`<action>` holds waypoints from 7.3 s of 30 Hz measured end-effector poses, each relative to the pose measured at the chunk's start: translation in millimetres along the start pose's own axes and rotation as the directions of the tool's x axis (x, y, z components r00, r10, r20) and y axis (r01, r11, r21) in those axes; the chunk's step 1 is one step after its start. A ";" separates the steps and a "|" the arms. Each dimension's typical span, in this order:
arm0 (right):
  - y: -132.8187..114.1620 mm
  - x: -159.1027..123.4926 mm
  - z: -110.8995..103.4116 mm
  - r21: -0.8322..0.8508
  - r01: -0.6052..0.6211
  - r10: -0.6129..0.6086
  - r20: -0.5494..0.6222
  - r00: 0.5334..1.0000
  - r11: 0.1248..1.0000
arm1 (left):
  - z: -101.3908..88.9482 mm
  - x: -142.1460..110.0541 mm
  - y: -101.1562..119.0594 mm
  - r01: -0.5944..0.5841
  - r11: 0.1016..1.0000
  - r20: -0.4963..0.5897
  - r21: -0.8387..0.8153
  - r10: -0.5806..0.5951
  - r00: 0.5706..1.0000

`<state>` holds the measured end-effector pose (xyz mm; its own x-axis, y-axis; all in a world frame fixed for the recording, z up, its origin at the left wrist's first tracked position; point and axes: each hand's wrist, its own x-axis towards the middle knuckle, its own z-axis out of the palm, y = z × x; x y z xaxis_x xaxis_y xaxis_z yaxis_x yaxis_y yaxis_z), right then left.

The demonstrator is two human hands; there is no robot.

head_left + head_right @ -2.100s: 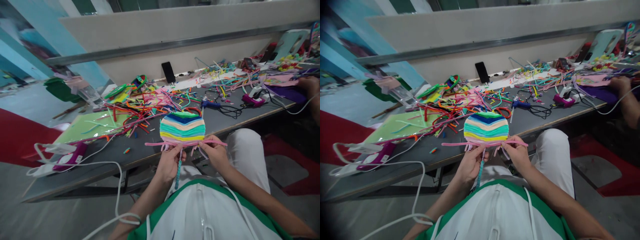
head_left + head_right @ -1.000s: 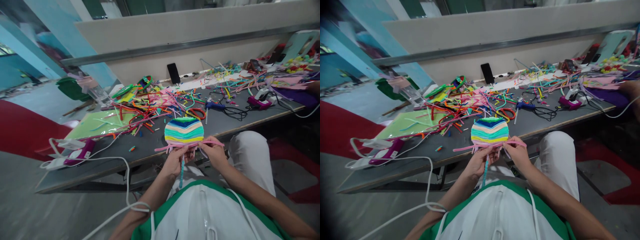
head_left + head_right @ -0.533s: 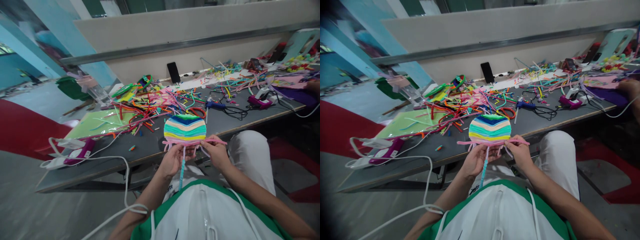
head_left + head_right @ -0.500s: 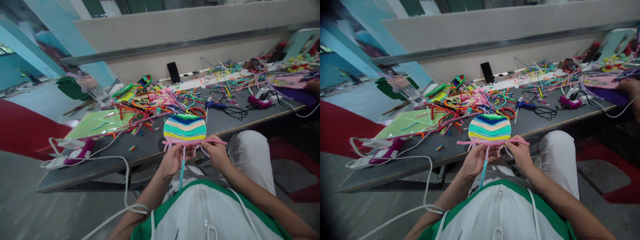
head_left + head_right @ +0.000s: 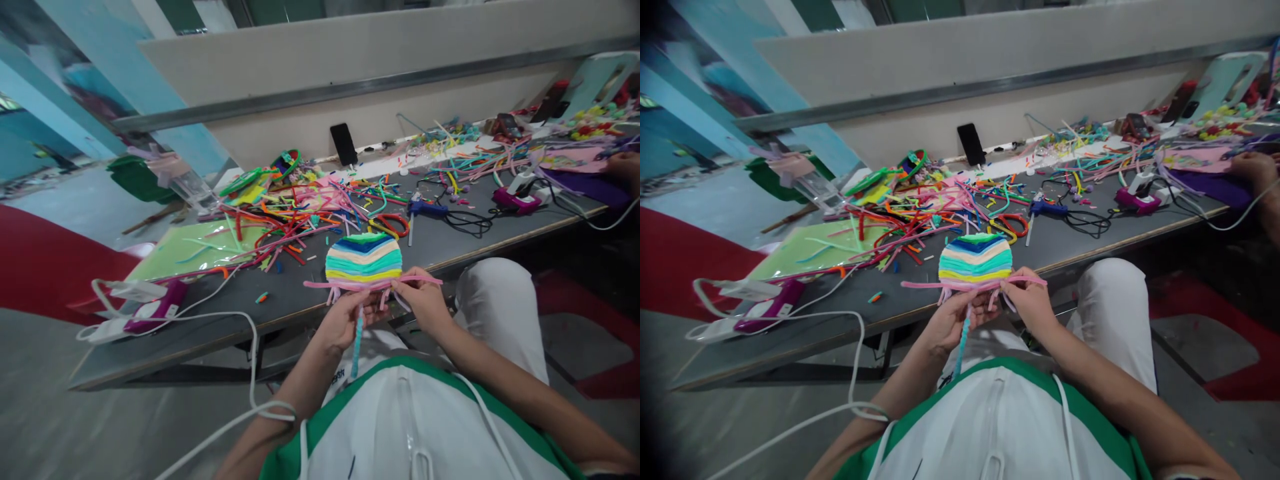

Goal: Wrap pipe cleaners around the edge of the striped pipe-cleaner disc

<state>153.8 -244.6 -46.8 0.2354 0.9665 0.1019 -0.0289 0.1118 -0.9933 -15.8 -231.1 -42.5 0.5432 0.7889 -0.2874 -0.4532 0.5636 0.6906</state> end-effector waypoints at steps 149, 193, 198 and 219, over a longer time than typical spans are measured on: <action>-62.6 27.2 25.6 0.365 -0.322 0.100 0.511 0.853 0.874 | 76.8 -17.0 163.5 -0.520 -0.078 0.507 0.851 -0.140 0.851; -74.7 -19.5 27.9 -0.809 0.587 -0.202 0.576 0.792 -0.002 | 27.3 -42.3 121.2 -0.081 0.427 -0.055 0.901 0.297 0.953; -66.1 -17.1 38.0 -0.912 0.397 0.040 0.403 0.914 0.104 | 27.7 -45.2 108.8 -0.091 0.351 -0.024 0.932 0.309 0.951; -52.9 -28.8 22.7 -0.705 0.647 -0.499 0.465 0.731 0.290 | 17.6 -39.6 104.6 -0.095 0.099 0.055 0.991 0.345 0.937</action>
<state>126.5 -273.2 4.0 -0.2657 0.7583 0.5953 0.8292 0.4947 -0.2601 -72.2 -207.7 52.8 0.3913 0.9203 0.0057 0.6040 -0.2615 0.7528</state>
